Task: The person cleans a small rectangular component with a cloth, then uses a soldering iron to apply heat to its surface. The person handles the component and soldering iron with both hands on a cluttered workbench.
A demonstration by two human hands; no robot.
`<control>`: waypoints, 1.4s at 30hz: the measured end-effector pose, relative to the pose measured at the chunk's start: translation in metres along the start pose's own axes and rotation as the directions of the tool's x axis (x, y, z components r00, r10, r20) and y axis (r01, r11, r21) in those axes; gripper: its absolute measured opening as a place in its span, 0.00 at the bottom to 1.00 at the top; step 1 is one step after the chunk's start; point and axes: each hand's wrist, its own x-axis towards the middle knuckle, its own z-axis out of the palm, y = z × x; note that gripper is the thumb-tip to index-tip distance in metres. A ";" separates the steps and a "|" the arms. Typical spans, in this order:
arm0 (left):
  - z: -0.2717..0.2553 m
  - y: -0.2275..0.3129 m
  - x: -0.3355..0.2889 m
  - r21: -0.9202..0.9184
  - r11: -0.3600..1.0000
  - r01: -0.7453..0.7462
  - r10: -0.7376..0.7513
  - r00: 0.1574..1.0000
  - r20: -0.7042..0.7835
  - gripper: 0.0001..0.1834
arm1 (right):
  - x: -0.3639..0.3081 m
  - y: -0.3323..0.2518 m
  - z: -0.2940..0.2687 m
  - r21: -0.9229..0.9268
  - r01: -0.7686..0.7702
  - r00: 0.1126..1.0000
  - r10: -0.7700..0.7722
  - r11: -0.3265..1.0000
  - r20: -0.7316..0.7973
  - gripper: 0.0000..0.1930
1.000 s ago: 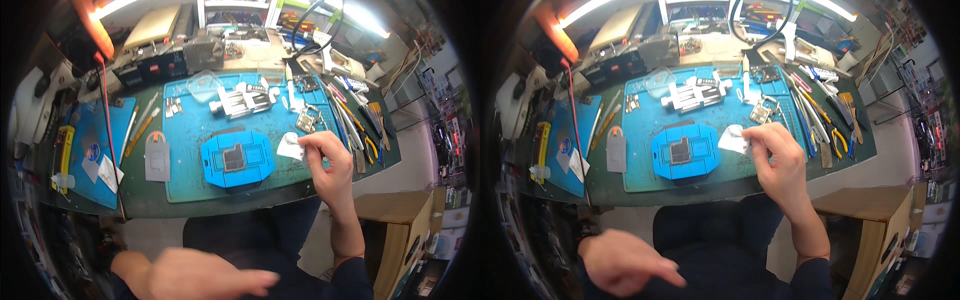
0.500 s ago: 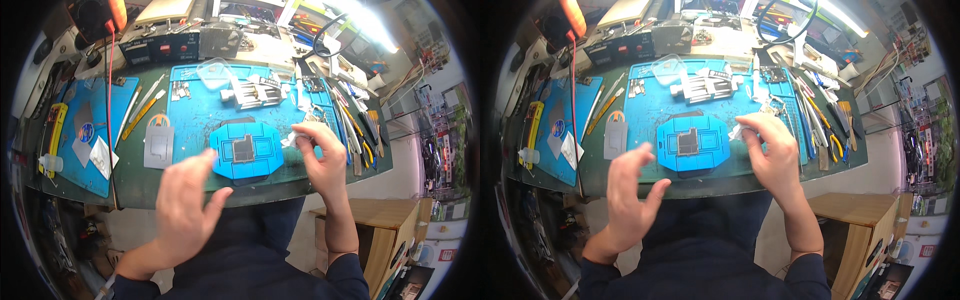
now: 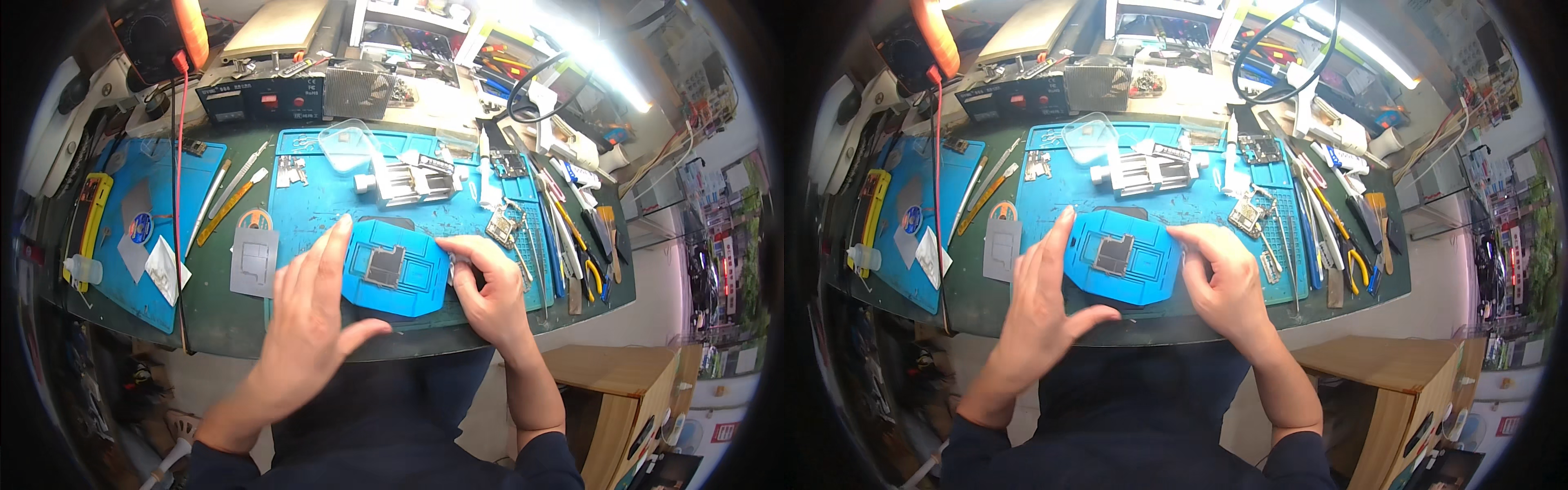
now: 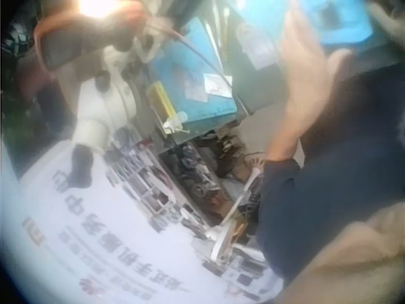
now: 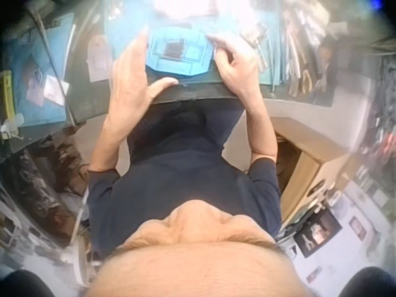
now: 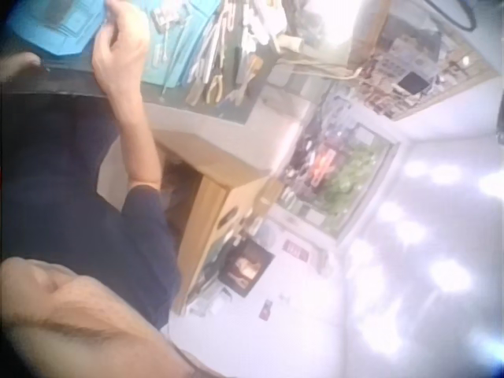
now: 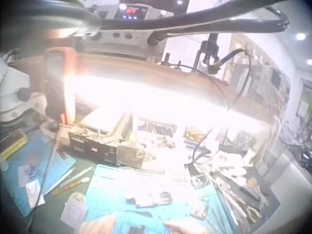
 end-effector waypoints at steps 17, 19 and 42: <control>0.003 0.013 -0.019 -0.021 0.984 0.178 -0.179 0.982 -0.054 0.66 | 0.011 -0.014 -0.005 0.084 -0.109 0.983 0.095 0.990 0.156 0.23; -0.007 0.013 -0.021 -0.054 0.975 0.216 -0.216 0.976 0.008 0.65 | -0.004 -0.015 -0.009 0.021 -0.070 0.993 0.068 0.997 0.098 0.22; -0.012 -0.026 -0.017 -0.260 0.962 0.082 -0.104 0.992 -0.072 0.37 | -0.028 0.011 -0.016 -0.485 0.037 0.908 -0.232 0.874 -0.348 0.14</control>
